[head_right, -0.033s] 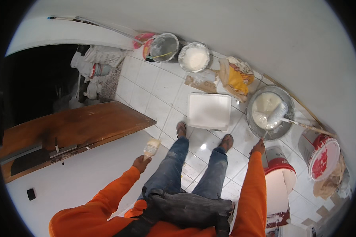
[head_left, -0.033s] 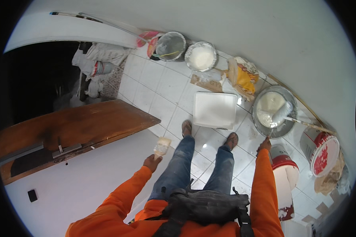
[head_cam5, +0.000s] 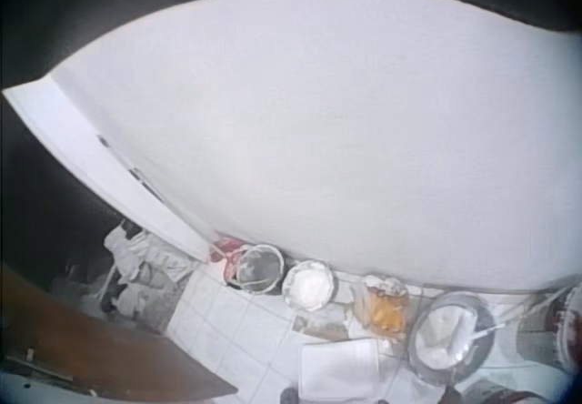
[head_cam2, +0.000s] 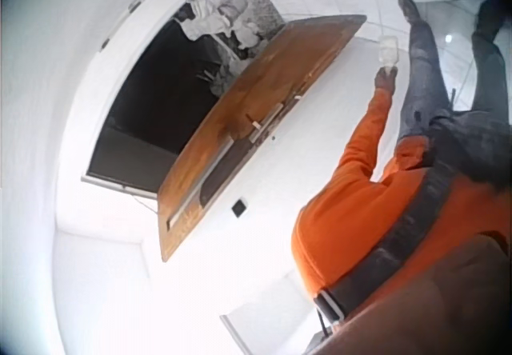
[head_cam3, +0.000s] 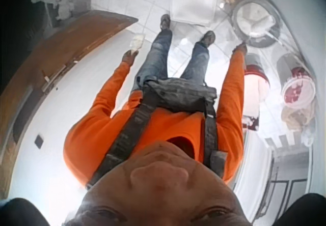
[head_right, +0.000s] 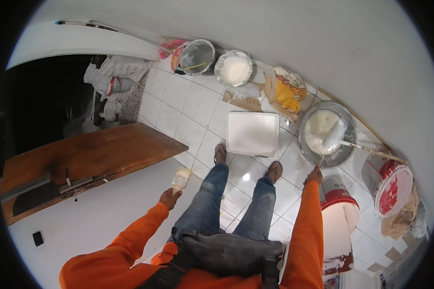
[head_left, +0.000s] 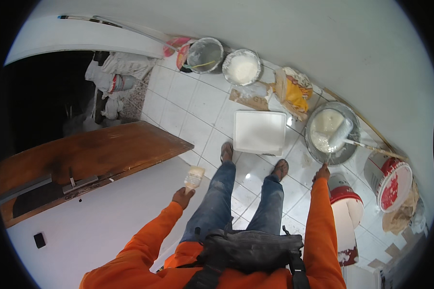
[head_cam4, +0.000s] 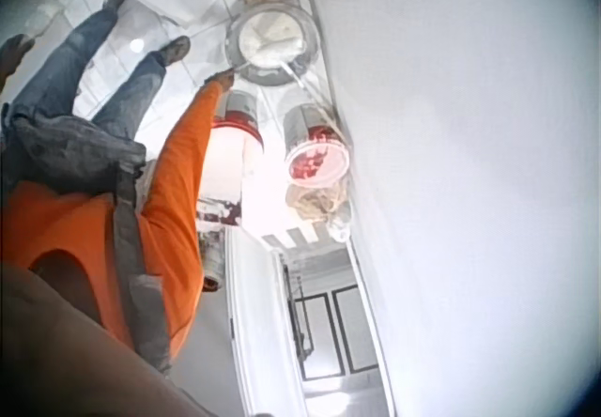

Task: The person picks up a paint bucket and a paint tray, pours white paint into the tray, uses a brush to apply paint to a wall area, and then carries the paint-filled tray into a hallway.

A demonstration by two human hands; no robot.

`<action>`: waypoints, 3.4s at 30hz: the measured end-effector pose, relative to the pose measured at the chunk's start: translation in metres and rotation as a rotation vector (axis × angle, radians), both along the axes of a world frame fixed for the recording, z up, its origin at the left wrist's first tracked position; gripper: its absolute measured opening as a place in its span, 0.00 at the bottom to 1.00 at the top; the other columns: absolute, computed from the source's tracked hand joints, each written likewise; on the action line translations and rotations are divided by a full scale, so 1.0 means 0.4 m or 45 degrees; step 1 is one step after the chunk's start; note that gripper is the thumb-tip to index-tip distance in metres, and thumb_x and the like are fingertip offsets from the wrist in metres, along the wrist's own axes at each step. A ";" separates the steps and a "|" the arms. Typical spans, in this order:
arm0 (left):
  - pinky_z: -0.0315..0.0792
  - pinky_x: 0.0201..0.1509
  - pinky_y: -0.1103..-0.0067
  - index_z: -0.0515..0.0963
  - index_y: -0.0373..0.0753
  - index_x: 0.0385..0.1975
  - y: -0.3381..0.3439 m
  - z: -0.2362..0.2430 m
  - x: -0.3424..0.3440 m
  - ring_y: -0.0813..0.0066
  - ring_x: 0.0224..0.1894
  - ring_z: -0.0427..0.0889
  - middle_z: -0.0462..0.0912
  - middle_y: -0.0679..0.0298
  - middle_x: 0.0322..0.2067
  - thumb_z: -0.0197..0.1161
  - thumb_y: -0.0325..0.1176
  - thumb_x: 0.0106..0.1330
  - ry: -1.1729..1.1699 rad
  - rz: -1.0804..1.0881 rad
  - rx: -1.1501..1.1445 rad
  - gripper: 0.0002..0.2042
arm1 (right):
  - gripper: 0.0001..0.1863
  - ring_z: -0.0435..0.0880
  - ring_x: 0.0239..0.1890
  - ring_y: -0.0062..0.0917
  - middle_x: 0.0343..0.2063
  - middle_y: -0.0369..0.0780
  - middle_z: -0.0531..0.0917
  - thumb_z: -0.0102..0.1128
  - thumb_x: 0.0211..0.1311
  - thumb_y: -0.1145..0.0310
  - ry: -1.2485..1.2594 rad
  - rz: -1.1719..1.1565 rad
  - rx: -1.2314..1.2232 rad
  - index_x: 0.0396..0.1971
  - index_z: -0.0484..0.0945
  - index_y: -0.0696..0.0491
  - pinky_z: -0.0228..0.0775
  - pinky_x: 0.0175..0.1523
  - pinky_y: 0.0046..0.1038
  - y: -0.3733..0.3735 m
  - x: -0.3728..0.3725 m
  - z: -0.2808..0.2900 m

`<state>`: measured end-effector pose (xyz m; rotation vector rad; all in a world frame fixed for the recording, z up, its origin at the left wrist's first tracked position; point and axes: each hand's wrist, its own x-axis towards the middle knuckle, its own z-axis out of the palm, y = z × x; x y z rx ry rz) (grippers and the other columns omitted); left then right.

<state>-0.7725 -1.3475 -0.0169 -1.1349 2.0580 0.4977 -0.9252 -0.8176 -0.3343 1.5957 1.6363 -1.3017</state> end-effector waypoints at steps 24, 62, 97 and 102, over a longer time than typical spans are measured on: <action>0.68 0.45 0.64 0.74 0.31 0.34 -0.203 0.070 0.039 0.48 0.40 0.76 0.79 0.46 0.34 0.54 0.53 0.59 0.020 0.052 0.085 0.24 | 0.25 0.77 0.42 0.50 0.40 0.58 0.77 0.53 0.60 0.57 0.200 0.386 0.796 0.42 0.70 0.66 0.67 0.48 0.41 -0.063 0.050 0.185; 0.71 0.48 0.63 0.72 0.37 0.42 -1.812 0.130 -0.452 0.47 0.43 0.77 0.78 0.46 0.39 0.58 0.48 0.55 0.680 1.276 -0.567 0.22 | 0.12 0.67 0.26 0.22 0.23 0.38 0.69 0.60 0.58 0.69 2.163 1.605 -0.298 0.34 0.67 0.57 0.62 0.33 0.21 -3.004 -1.105 1.346; 0.73 0.38 0.64 0.68 0.36 0.52 -3.838 0.079 -0.121 0.58 0.42 0.76 0.75 0.54 0.45 0.56 0.40 0.64 0.679 1.939 -0.095 0.20 | 0.08 0.70 0.19 0.25 0.19 0.35 0.74 0.56 0.56 0.67 2.130 2.181 0.106 0.30 0.70 0.56 0.65 0.29 0.31 -5.684 -1.292 1.116; 0.73 0.40 0.66 0.69 0.36 0.51 -3.863 0.042 0.034 0.59 0.42 0.76 0.76 0.54 0.44 0.54 0.39 0.65 0.521 2.154 -0.097 0.18 | 0.12 0.71 0.12 0.21 0.16 0.36 0.74 0.59 0.57 0.62 1.213 1.861 -0.388 0.30 0.75 0.56 0.61 0.16 0.27 -5.851 -1.190 1.081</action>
